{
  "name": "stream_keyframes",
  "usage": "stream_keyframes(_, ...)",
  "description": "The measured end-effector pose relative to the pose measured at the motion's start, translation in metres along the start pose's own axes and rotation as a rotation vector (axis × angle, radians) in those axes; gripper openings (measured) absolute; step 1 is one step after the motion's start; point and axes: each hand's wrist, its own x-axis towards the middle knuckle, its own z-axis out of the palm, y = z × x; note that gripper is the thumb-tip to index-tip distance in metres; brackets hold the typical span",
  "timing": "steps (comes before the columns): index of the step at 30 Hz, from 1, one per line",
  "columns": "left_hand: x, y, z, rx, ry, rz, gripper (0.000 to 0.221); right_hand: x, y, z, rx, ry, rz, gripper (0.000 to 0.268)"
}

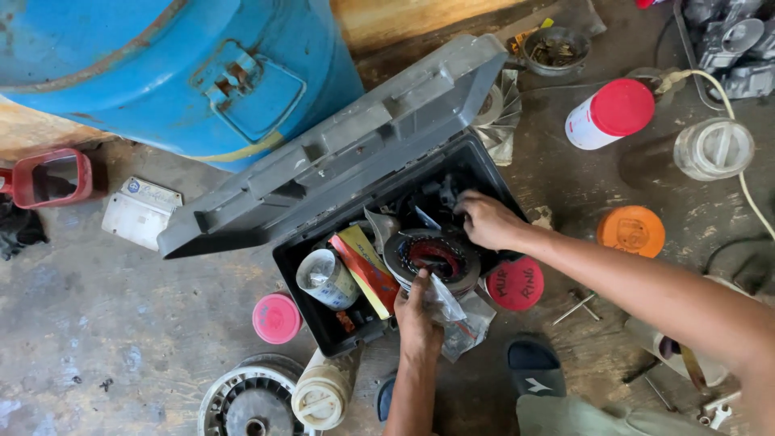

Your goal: Searching through a toolbox for specific motorcycle components and inspecting them

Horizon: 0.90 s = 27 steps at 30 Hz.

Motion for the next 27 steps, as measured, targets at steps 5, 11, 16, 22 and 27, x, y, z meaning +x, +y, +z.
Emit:
stream_keyframes(5, 0.003, 0.004, -0.007, -0.010, -0.002, -0.020, 0.029, -0.031, -0.017, -0.074, 0.298, 0.259, 0.015, 0.020)
stream_keyframes(11, 0.006, 0.011, -0.005, -0.018, -0.025, -0.003, 0.020, -0.041, -0.035, -0.106, 0.554, 0.355, -0.093, 0.010)
stream_keyframes(16, 0.013, 0.005, -0.013, -0.029, -0.055, 0.024, 0.016, -0.035, -0.069, -0.107, 0.376, 0.327, -0.288, 0.010)
stream_keyframes(22, 0.013, 0.005, -0.014, -0.014, -0.078, 0.061, 0.015, -0.029, -0.086, -0.093, 0.280, 0.179, -0.399, 0.023)
stream_keyframes(27, 0.018, -0.003, -0.019, 0.009, -0.057, 0.042, 0.026, -0.032, -0.114, -0.100, 0.251, -0.204, -0.362, 0.038)
